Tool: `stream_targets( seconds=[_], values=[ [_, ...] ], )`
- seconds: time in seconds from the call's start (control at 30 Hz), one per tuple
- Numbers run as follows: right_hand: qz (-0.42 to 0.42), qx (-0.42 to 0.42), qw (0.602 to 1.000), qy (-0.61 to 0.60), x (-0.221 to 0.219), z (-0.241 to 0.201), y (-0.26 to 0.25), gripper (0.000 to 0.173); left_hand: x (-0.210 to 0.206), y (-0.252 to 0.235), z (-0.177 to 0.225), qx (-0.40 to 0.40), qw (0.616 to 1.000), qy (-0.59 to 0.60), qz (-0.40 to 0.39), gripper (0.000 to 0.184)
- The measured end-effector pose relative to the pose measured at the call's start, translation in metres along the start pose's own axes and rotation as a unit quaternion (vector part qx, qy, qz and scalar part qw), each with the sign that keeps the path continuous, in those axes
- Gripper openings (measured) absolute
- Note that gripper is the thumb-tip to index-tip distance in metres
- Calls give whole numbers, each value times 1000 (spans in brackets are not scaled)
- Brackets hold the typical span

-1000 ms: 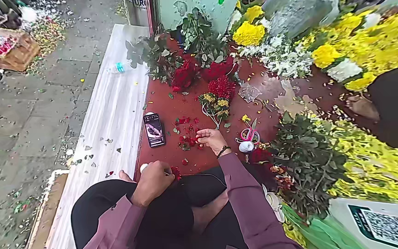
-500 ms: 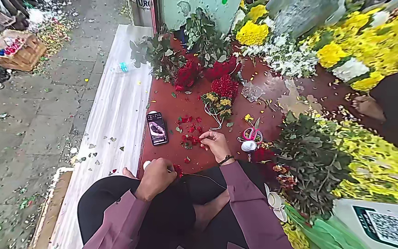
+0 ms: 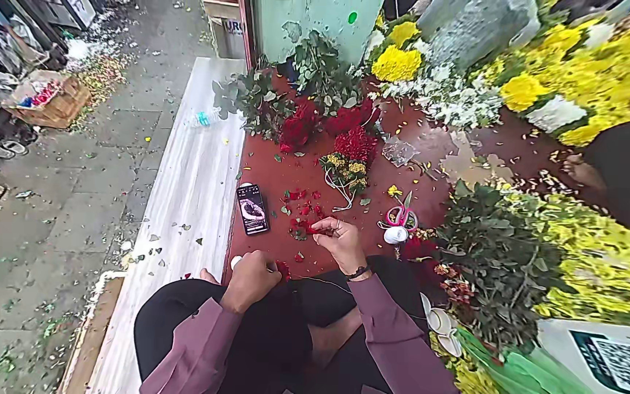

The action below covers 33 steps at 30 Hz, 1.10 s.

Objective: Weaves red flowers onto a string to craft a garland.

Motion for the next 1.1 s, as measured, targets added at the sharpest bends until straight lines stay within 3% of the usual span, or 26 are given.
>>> stream_targets(
  seconds=[0.4, 0.6, 0.83, 1.1],
  values=[
    [1, 37, 997, -63, -29, -19, 31, 10, 5, -1, -4, 23, 998, 40, 34, 16],
    [9, 52, 993, -103, -34, -24, 43, 19, 10, 1, -3, 25, 996, 69, 47, 16],
    [-76, -79, 986, -124, -55, -12, 66, 47, 9, 2, -1, 19, 990, 137, 34, 19],
    [3, -111, 993, -51, -51, 8, 63, 51, 6, 3, 9, -13, 981, 195, -1, 14]
  ],
)
Point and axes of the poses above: each hand's wrist, its own y-axis away from the middle knuckle, its own x-axis out of the back of the hand, z = x × y, the point moved 7 cm from there along -y, towards the middle knuckle, and after that the axes turned 9 degrees about -y, right-handed, at the moved point
